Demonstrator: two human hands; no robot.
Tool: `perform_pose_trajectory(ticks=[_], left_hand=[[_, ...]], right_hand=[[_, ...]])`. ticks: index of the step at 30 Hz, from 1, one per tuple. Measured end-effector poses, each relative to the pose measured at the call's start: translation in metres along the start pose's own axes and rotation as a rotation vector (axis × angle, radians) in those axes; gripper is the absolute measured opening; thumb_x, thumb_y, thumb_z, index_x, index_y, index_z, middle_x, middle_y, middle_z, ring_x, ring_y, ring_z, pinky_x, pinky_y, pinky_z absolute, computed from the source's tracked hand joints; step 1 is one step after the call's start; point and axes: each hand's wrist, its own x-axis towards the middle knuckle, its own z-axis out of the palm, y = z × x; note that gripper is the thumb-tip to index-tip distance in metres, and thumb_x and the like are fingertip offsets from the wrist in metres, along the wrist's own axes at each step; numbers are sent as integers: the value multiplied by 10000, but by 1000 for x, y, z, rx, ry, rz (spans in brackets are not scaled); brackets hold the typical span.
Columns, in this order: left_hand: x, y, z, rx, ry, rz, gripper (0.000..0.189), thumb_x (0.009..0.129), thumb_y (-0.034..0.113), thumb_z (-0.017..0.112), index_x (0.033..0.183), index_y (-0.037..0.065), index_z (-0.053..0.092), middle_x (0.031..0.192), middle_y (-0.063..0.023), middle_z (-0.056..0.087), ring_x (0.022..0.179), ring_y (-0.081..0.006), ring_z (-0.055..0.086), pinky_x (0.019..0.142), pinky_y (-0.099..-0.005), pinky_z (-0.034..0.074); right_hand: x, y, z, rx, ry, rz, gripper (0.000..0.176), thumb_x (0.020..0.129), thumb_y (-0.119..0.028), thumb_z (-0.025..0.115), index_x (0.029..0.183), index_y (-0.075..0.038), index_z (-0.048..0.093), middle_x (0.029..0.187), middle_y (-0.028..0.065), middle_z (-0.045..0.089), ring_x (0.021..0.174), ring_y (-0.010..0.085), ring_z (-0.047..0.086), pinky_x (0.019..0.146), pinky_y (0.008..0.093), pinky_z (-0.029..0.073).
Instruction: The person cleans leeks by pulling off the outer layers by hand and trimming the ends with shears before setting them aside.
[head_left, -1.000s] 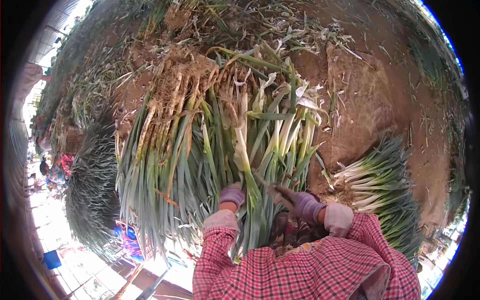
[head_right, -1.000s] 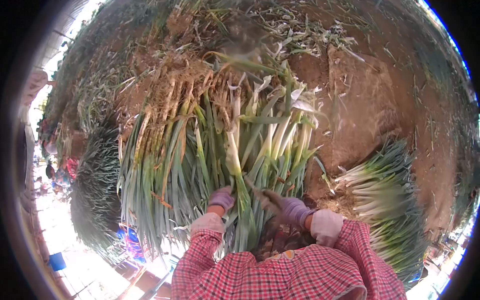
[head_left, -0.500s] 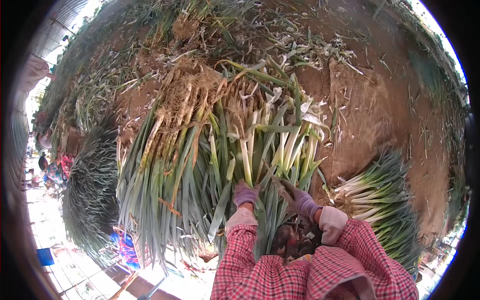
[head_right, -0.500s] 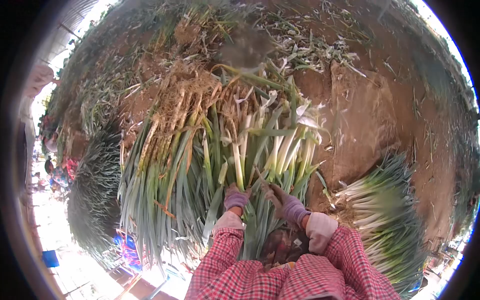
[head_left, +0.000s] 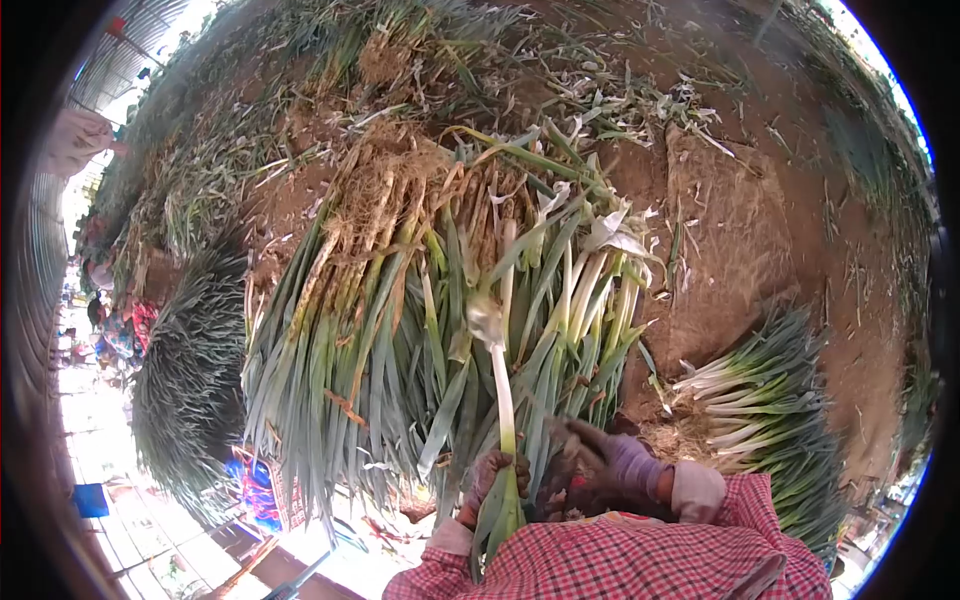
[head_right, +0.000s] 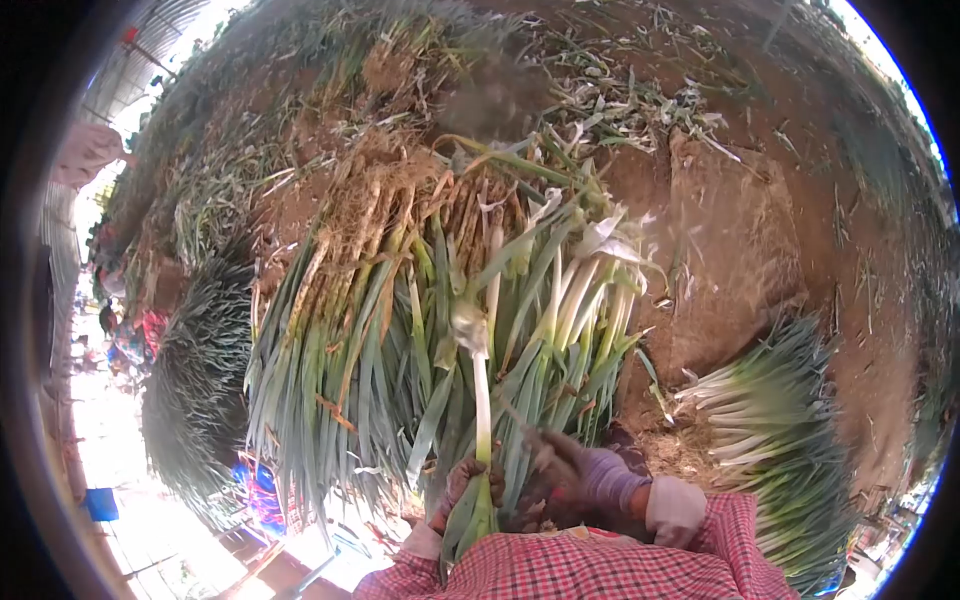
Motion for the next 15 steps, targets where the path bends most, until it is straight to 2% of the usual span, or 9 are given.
perform_pose_trajectory(ticks=[2, 3, 4, 6, 9, 13, 15], left_hand=[[1, -1, -6, 7, -48, 16, 508, 814, 190, 472, 1319, 182, 417, 715, -61, 443, 568, -201, 477, 511, -377, 451], [2, -2, -10, 13, -95, 33, 517, 810, 192, 470, 1324, 196, 413, 716, -63, 434, 575, -201, 470, 526, -382, 456], [2, -5, -15, 7, -97, 37, 517, 810, 192, 470, 1324, 196, 413, 716, -63, 434, 575, -201, 470, 526, -382, 456], [2, -7, -21, -17, -162, 55, 563, 810, 227, 529, 1354, 197, 387, 744, -47, 456, 600, -205, 489, 541, -396, 466], [-1, -6, -17, -30, -94, 35, 534, 808, 201, 477, 1337, 197, 402, 723, -60, 431, 586, -209, 476, 539, -391, 460], [-1, -8, -20, -87, -140, 23, 528, 815, 212, 489, 1336, 195, 403, 722, -59, 429, 595, -211, 478, 540, -391, 457], [-2, -4, -14, -56, -102, 26, 526, 820, 222, 508, 1335, 193, 402, 733, -59, 431, 604, -212, 479, 540, -389, 453]], right_hand=[[13, -20, -17, 49, -35, 319, 918, 726, -279, 737, 1482, -198, 222, 1110, 214, 618, 1002, 330, 636, 835, 385, 493], [20, -8, -4, 25, 58, 179, 912, 722, -254, 727, 1480, -206, 222, 1050, 217, 635, 979, 337, 639, 835, 404, 492], [26, 0, 3, 18, 54, 179, 912, 722, -254, 727, 1480, -206, 222, 1050, 217, 635, 979, 337, 639, 835, 404, 492], [42, 7, 13, -47, 153, 57, 653, 852, -399, 594, 1422, -222, 329, 999, 205, 655, 892, 365, 654, 773, 418, 510], [90, 20, 16, -40, 255, 128, 620, 874, -425, 561, 1423, -251, 330, 925, 192, 666, 841, 361, 662, 758, 431, 505], [129, 17, -3, -74, 233, 171, 581, 904, -454, 509, 1423, -264, 331, 935, 191, 664, 849, 342, 667, 758, 437, 503], [135, 16, -8, -19, 228, 295, 566, 917, -446, 489, 1429, -271, 323, 963, 190, 664, 867, 336, 666, 782, 443, 502]])
